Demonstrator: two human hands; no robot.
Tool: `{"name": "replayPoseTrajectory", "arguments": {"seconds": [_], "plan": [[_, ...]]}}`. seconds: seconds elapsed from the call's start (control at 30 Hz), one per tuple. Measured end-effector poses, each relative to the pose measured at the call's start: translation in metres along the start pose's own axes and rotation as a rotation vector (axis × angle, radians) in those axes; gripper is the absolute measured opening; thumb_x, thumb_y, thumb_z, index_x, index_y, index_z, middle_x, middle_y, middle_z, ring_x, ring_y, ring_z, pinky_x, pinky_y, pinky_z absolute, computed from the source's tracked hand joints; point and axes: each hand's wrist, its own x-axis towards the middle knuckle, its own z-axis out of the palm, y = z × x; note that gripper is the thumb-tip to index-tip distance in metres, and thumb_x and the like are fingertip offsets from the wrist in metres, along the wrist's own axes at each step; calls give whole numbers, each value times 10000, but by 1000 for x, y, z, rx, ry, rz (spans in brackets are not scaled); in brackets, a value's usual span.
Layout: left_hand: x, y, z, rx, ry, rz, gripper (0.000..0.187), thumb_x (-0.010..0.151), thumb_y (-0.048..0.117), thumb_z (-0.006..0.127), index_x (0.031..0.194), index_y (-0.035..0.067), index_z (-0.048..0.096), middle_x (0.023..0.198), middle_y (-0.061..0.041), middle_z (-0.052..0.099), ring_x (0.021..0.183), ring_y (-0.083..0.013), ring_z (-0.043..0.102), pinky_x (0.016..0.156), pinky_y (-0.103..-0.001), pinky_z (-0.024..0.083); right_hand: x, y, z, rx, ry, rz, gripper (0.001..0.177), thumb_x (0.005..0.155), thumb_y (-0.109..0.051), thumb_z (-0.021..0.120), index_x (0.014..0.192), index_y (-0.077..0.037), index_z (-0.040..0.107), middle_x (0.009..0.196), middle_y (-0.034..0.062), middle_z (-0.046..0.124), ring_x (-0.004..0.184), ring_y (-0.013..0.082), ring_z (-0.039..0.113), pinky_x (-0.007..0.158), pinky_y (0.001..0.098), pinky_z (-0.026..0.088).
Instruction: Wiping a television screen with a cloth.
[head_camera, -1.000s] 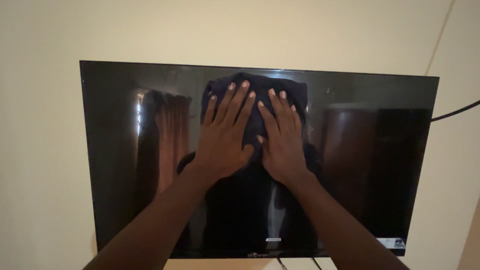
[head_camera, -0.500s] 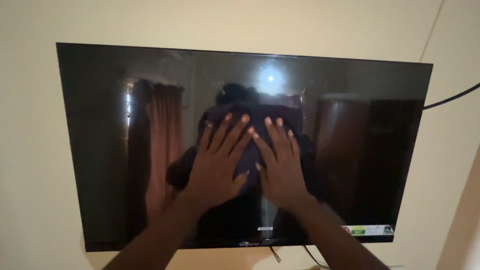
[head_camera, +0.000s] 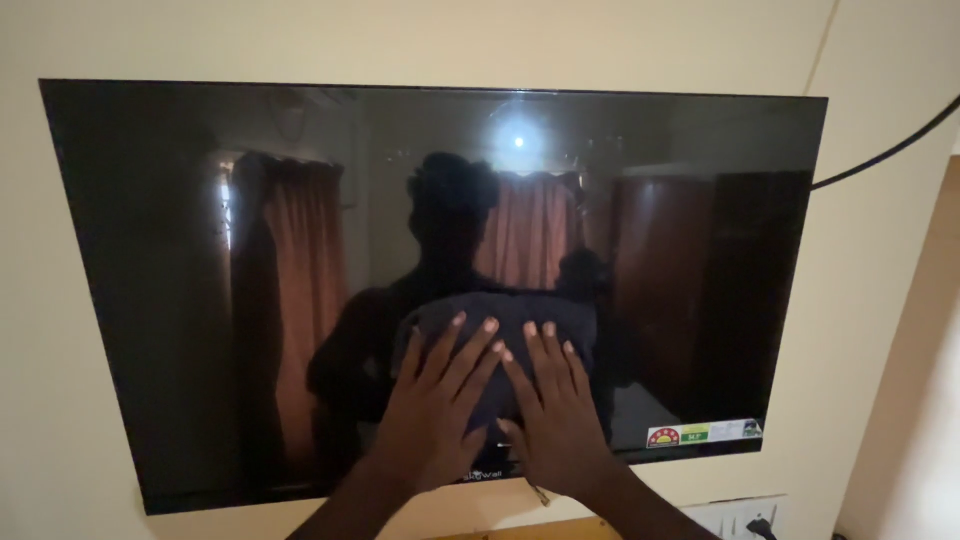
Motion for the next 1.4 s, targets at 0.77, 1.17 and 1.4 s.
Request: {"name": "replayPoseTrajectory", "arguments": {"seconds": [0.77, 1.17, 1.4], "plan": [[35, 3, -10, 43, 307, 38, 820, 758, 168, 686, 1503, -55, 423, 1653, -245, 235, 1543, -457, 184, 1217, -662, 157, 40, 20, -39, -102, 69, -40, 891, 852, -325, 680, 1523, 85, 262, 1628, 351, 113, 1532, 512, 93, 1217, 629, 107], [81, -8, -38, 157, 428, 84, 691, 842, 121, 616, 1498, -48, 481, 1652, -231, 305, 1560, -398, 240, 1261, -581, 187, 78, 47, -53, -158, 208, -27, 814, 951, -322, 616, 1552, 97, 263, 1644, 357, 130, 1539, 529, 110, 1214, 653, 136], [114, -27, -61, 219, 482, 190, 670, 836, 102, 633, 1467, -88, 512, 1642, -227, 357, 1567, -394, 275, 1286, -562, 195, 110, 66, -78, -145, 267, -64, 762, 966, -254, 622, 1558, 84, 282, 1659, 344, 149, 1550, 533, 147, 1227, 646, 182]]}}
